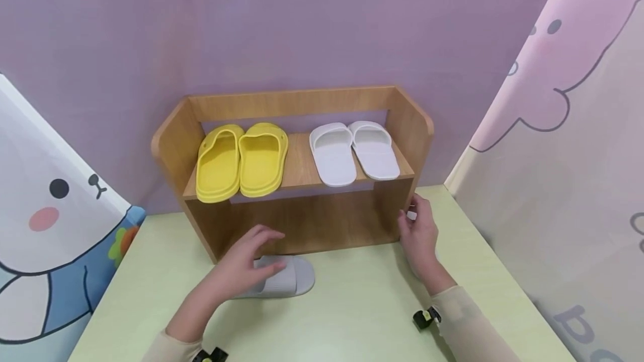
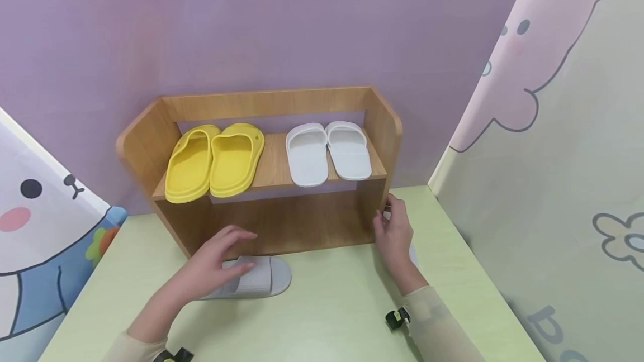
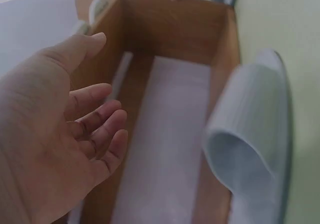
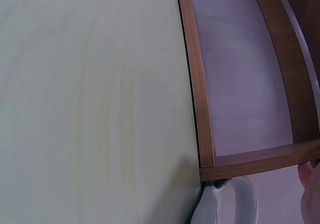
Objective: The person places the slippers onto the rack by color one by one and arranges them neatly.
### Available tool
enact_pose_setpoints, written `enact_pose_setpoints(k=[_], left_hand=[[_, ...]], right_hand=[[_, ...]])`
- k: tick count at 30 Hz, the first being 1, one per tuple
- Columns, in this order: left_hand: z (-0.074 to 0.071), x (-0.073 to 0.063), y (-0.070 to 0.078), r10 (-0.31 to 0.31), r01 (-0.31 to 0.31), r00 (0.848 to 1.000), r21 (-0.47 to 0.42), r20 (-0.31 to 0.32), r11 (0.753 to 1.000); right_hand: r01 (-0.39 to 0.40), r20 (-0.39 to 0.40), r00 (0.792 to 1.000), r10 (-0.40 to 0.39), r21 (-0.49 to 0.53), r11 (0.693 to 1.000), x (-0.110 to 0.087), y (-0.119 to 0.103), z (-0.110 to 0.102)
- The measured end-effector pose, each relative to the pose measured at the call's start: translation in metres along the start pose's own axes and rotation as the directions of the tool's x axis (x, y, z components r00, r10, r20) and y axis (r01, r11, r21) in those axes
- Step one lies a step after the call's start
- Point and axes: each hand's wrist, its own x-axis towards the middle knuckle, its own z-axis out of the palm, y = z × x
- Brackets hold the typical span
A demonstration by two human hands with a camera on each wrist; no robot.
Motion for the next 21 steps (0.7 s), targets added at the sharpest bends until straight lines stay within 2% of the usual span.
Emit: enact_pose_setpoints(k=[6,13,17,21], left_hand=[[0.002,-0.022,-0.030,-0.059,0.060,0.998,-0.027,0.012,0.998],[0.004,-0.036,-0.052,-0.115,0.116,0.993,-0.023,0.036,0.993],[0.005,-0.041,-0.060,-0.114,0.113,0.993,0.043,0.024,0.993],[0.007,-0.046,-0.068,-0.108,0.106,0.994,0.154,0.003,0.982]], right_hand=[[-0.014,0.009,1.000,0.014,0.004,1.000,-0.001,0.000,0.001],[-0.019,0.017,1.000,0.019,-0.005,1.000,0.000,-0.003,0.000],[-0.015,0.017,1.000,0.015,-0.009,1.000,0.000,-0.002,0.000],[0.009,0.005,1.000,-0.009,-0.011,1.000,0.000,-0.001,0.001]])
